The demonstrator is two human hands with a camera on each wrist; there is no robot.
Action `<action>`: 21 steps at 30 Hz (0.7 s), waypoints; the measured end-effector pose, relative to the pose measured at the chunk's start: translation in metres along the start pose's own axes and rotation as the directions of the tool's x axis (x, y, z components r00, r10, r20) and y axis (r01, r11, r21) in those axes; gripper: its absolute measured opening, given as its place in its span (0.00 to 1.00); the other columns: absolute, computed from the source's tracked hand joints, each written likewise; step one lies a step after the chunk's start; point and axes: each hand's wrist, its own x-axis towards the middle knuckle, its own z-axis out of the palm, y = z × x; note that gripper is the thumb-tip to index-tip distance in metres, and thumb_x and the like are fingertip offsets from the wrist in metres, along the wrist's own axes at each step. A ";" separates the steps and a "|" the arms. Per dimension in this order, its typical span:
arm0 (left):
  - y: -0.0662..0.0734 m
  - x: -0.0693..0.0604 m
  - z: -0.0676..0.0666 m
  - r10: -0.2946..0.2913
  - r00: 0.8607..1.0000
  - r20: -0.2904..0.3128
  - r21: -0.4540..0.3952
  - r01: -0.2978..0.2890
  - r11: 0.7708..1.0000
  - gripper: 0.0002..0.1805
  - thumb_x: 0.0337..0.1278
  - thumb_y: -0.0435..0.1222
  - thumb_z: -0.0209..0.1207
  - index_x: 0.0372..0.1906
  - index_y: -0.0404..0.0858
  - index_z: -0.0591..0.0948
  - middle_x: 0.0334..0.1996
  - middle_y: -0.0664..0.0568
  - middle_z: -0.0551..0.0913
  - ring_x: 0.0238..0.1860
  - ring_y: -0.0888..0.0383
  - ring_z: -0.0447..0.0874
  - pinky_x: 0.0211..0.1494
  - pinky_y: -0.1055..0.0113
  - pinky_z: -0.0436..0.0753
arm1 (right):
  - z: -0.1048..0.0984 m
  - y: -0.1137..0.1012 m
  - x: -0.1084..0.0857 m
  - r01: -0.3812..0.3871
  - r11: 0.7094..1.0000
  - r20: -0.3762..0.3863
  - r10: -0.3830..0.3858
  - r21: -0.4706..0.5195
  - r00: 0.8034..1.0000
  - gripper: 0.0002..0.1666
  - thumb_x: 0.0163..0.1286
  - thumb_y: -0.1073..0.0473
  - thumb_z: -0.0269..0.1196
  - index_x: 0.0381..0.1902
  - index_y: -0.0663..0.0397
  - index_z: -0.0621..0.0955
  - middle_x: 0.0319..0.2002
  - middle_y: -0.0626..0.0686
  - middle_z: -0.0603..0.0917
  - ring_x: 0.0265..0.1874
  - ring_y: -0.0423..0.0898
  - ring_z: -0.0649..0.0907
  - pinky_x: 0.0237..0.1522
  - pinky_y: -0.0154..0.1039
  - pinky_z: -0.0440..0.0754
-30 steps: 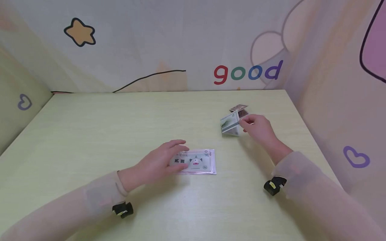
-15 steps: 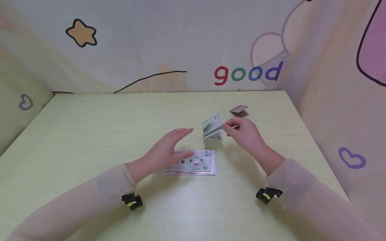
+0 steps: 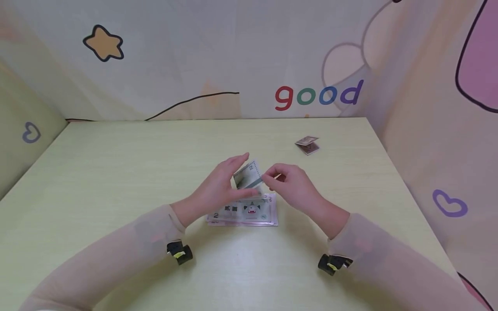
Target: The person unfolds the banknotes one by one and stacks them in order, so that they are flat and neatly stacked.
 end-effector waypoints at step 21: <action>-0.014 -0.005 0.002 0.100 0.993 -0.066 -0.255 -0.113 0.960 0.41 0.50 0.40 0.67 0.69 0.40 0.62 0.61 0.54 0.71 0.56 0.61 0.70 0.59 0.62 0.70 | 0.015 0.011 0.008 0.282 0.942 0.243 -0.235 -0.182 0.941 0.46 0.56 0.49 0.70 0.68 0.55 0.63 0.65 0.55 0.66 0.63 0.54 0.65 0.61 0.56 0.64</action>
